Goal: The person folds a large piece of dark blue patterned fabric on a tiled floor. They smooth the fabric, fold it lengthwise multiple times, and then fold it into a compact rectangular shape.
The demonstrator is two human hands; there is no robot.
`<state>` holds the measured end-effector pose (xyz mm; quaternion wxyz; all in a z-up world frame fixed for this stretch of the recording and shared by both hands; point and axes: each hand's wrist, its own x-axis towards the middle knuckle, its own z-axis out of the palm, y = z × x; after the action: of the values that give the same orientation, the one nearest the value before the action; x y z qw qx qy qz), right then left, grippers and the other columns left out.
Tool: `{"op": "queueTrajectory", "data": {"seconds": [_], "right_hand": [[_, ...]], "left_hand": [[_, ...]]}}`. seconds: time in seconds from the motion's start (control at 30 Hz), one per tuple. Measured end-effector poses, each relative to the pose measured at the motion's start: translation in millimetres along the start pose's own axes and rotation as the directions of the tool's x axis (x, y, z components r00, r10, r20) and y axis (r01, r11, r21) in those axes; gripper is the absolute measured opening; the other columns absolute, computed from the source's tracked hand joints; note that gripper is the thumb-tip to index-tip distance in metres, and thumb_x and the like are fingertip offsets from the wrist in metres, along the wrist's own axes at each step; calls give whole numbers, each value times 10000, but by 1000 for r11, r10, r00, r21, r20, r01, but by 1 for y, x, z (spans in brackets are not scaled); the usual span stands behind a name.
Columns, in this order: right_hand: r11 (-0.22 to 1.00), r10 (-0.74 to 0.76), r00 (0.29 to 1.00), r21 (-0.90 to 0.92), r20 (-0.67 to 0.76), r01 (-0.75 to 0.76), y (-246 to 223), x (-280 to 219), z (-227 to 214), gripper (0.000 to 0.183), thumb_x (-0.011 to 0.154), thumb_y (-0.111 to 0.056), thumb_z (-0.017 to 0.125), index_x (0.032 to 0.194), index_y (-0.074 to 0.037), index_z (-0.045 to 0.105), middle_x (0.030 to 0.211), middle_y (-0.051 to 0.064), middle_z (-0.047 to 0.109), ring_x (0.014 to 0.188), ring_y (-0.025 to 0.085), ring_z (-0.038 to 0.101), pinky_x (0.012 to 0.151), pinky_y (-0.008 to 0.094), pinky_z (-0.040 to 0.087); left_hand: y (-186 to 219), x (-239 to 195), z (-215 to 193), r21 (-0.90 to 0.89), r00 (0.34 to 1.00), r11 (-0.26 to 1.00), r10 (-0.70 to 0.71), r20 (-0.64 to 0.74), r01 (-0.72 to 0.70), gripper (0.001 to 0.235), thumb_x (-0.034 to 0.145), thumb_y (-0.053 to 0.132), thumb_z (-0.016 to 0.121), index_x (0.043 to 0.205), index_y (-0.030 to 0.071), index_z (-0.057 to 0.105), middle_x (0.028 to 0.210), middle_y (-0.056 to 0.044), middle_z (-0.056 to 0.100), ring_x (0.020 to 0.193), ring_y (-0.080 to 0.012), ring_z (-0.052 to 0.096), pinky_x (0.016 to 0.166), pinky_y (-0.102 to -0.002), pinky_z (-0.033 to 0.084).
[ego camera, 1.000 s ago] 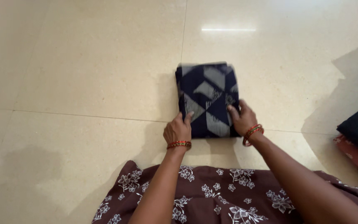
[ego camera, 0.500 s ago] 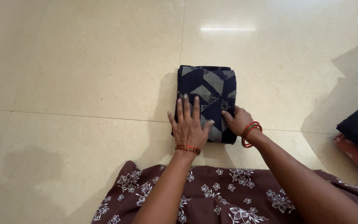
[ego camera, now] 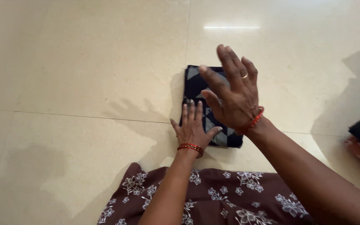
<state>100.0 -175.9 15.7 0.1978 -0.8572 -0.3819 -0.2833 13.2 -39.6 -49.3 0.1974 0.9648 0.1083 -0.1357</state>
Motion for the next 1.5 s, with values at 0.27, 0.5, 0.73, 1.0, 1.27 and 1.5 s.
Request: {"op": "queueTrajectory", "data": {"seconds": [0.27,0.5,0.73,1.0,1.27,1.5], "right_hand": [[952,296,636,-161,712,-262,41,-27,105,569,961,-625,366,1511,-486,404,1706,10,117,1564,329,70,1180,675,51],[852,503,641,-207,580,-482,34,-60,91,564,969,-574,383,1520,-454,403,1709,56,109,1562,349,40,1161,711,34],[819,552,597,-243,582,-520,33,-63,85,563,966,-549,378,1521,-457,387,1706,48,93,1564,329,13,1169,700,8],[722,678,534,-324,505,-611,23,-64,79,576,976,-544,375,1545,-454,343,1708,55,82,1564,339,58,1162,703,52],[715,684,448,-407,575,-569,32,-75,70,624,999,-532,331,1598,-374,262,1717,73,99,1536,339,122,1159,665,127],[969,245,693,-183,677,-164,68,-85,70,661,987,-464,361,1601,-236,276,1678,-9,214,1544,226,158,1184,623,153]], "left_hand": [[-10,5,1,60,995,993,97,31,-98,1158,720,783,665,1617,226,190,1695,-32,160,1575,-231,75,1187,-719,14],[-65,28,-11,-59,972,971,-231,37,233,1094,794,874,414,1644,280,68,1725,-21,26,1576,-251,11,1203,-689,19],[-160,15,-62,132,556,543,-778,-291,829,1153,865,753,520,1629,49,19,1675,-231,-113,1538,-439,-85,1132,-725,-15],[2,35,-4,192,890,981,86,-449,2,692,1035,332,471,1644,87,255,1736,-201,87,1623,-351,62,1244,-655,92],[21,18,47,15,952,977,209,-222,-211,614,1012,357,410,1586,159,314,1681,-43,226,1565,-297,110,1212,-646,14],[20,19,53,88,950,976,215,-225,-199,628,979,336,434,1572,156,334,1663,-51,267,1559,-301,113,1197,-668,15]]}}
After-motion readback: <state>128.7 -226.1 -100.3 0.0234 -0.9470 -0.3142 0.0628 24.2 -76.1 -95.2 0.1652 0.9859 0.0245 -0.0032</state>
